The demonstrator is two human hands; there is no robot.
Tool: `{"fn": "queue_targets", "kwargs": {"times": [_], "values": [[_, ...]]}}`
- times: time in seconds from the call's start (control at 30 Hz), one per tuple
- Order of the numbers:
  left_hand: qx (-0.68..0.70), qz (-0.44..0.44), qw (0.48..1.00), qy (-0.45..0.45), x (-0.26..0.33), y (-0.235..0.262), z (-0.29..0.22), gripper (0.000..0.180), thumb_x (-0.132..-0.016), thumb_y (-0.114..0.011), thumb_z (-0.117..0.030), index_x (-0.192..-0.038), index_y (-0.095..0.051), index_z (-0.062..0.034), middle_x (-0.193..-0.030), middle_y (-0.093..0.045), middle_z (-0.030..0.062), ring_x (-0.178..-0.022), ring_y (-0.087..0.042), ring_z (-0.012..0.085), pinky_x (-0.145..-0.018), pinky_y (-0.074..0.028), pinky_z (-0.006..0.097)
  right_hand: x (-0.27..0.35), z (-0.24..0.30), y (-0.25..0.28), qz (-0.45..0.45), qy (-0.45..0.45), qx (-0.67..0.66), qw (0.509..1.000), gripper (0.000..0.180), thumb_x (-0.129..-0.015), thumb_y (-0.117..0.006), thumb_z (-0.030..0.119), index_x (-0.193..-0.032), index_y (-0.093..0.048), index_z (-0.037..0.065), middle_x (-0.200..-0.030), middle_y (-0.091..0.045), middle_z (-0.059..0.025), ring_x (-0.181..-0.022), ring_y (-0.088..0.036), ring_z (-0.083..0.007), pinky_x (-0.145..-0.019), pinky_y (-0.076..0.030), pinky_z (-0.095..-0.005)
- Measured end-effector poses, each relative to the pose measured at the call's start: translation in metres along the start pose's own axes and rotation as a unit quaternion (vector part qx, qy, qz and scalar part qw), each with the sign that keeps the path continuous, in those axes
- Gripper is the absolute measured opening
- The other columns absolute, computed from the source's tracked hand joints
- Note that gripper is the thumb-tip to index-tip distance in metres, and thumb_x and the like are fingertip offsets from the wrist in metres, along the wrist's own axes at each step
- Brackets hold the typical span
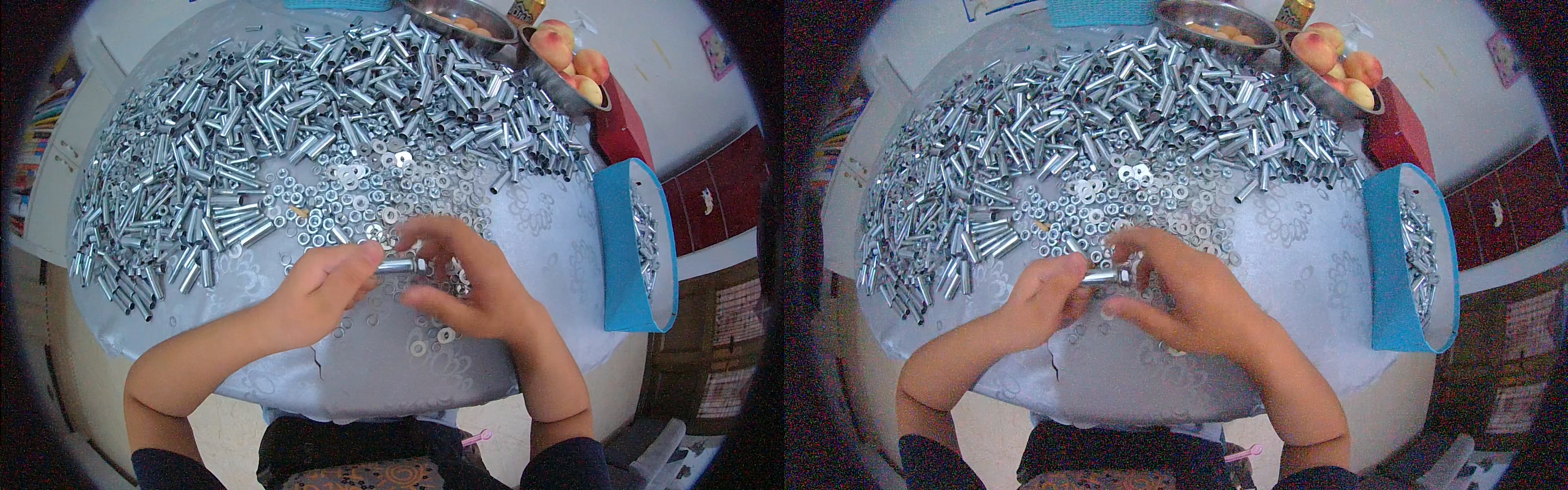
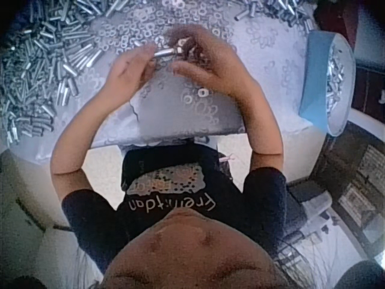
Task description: The person repeatedly picks up metal bolts and washers from a large pile on a table. They insert the washers onto the bolts by hand, one at a time, and place the assembled units into a blue container on the right. The task involves continuous manual handling of small hardware components.
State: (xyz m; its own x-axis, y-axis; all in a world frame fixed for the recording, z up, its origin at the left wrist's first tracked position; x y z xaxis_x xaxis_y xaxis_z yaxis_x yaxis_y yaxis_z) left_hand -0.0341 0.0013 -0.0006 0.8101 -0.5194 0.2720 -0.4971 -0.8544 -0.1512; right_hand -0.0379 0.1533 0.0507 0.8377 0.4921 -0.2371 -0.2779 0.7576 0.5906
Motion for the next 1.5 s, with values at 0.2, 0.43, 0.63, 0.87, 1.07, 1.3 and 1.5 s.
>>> {"fn": "queue_targets", "kwargs": {"times": [0.2, 0.43, 0.63, 0.87, 1.07, 1.3, 1.5], "values": [[-0.024, -0.025, 0.999, -0.019, 0.002, 0.006, 0.000, 0.051, -0.092, -0.034, -0.048, -0.069, -0.050, -0.0054, -0.061, -0.042, -0.0037, -0.057, -0.037, 0.0043, -0.051, -0.032, 0.021, 0.001, -0.002, -0.013, 0.097, 0.005, 0.105, 0.990, 0.023, -0.084, -0.055, 0.027, -0.080, -0.055, 0.004, -0.066, -0.052, -0.0136, -0.061, -0.054, -0.0325, -0.054, -0.040, -0.0391], [-0.116, -0.016, 0.989, -0.093, 0.001, 0.007, -0.008, 0.055, -0.092, -0.033, -0.051, -0.067, -0.049, -0.0045, -0.056, -0.040, 0.0005, -0.053, -0.038, 0.0086, -0.049, -0.033, 0.025, 0.003, 0.002, -0.022, 0.057, -0.016, 0.023, 0.998, 0.029, -0.090, -0.047, 0.027, -0.073, -0.052, 0.003, -0.061, -0.049, -0.0100, -0.055, -0.051, -0.0252, -0.051, -0.038, -0.0341], [-0.432, 0.007, 0.843, -0.321, 0.008, -0.016, -0.027, 0.034, -0.081, -0.061, -0.033, -0.070, -0.048, -0.0031, -0.059, -0.046, 0.0119, -0.052, -0.051, 0.0266, -0.048, -0.040, 0.037, 0.012, -0.026, -0.023, 0.177, -0.358, -0.224, 0.889, 0.033, -0.093, -0.042, 0.032, -0.088, -0.056, 0.002, -0.063, -0.050, -0.0064, -0.056, -0.048, -0.0129, -0.052, -0.041, -0.0312], [-0.474, -0.054, 0.800, -0.364, 0.013, -0.013, -0.033, 0.035, -0.072, -0.069, -0.034, -0.071, -0.048, -0.0047, -0.060, -0.048, 0.0097, -0.053, -0.052, 0.0284, -0.046, -0.041, 0.036, 0.007, -0.004, -0.003, 0.047, -0.111, -0.196, 0.973, 0.019, -0.087, -0.056, 0.019, -0.093, -0.057, 0.001, -0.074, -0.055, -0.0055, -0.064, -0.051, -0.0101, -0.055, -0.041, -0.0259], [-0.498, -0.060, 0.758, -0.417, 0.016, -0.013, -0.038, 0.037, -0.069, -0.070, -0.035, -0.073, -0.050, -0.0046, -0.061, -0.049, 0.0084, -0.053, -0.053, 0.0261, -0.046, -0.042, 0.034, 0.007, -0.011, -0.005, 0.058, -0.198, -0.242, 0.948, 0.016, -0.082, -0.063, 0.013, -0.093, -0.059, 0.003, -0.073, -0.057, -0.0037, -0.065, -0.052, -0.0082, -0.057, -0.042, -0.0236], [-0.475, -0.055, 0.767, -0.428, 0.017, -0.007, -0.035, 0.041, -0.065, -0.069, -0.040, -0.072, -0.050, -0.0042, -0.063, -0.049, 0.0080, -0.052, -0.051, 0.0261, -0.047, -0.041, 0.035, 0.005, -0.005, -0.004, 0.059, -0.118, -0.182, 0.974, 0.023, -0.076, -0.069, 0.012, -0.095, -0.059, 0.004, -0.074, -0.057, -0.0027, -0.065, -0.052, -0.0080, -0.056, -0.042, -0.0236], [-0.464, -0.064, 0.773, -0.428, 0.016, -0.003, -0.035, 0.043, -0.066, -0.067, -0.044, -0.070, -0.050, -0.0046, -0.062, -0.048, 0.0080, -0.052, -0.050, 0.0264, -0.046, -0.038, 0.035, 0.003, 0.005, -0.001, 0.043, -0.040, -0.109, 0.992, 0.031, -0.069, -0.073, 0.007, -0.098, -0.060, 0.003, -0.083, -0.060, -0.0035, -0.069, -0.055, -0.0096, -0.058, -0.045, -0.0226]]}}
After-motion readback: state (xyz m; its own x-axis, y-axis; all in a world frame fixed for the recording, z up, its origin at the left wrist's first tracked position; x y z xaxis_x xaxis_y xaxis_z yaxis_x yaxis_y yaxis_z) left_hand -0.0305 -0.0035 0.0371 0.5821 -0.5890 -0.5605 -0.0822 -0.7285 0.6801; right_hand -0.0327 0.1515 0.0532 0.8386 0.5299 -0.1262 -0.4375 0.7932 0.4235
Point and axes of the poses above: each hand's wrist, its own x-axis away from the middle knuckle, its own y-axis out of the back of the hand, z = x × y, the point moved 5 cm from there along -x, towards the middle knuckle
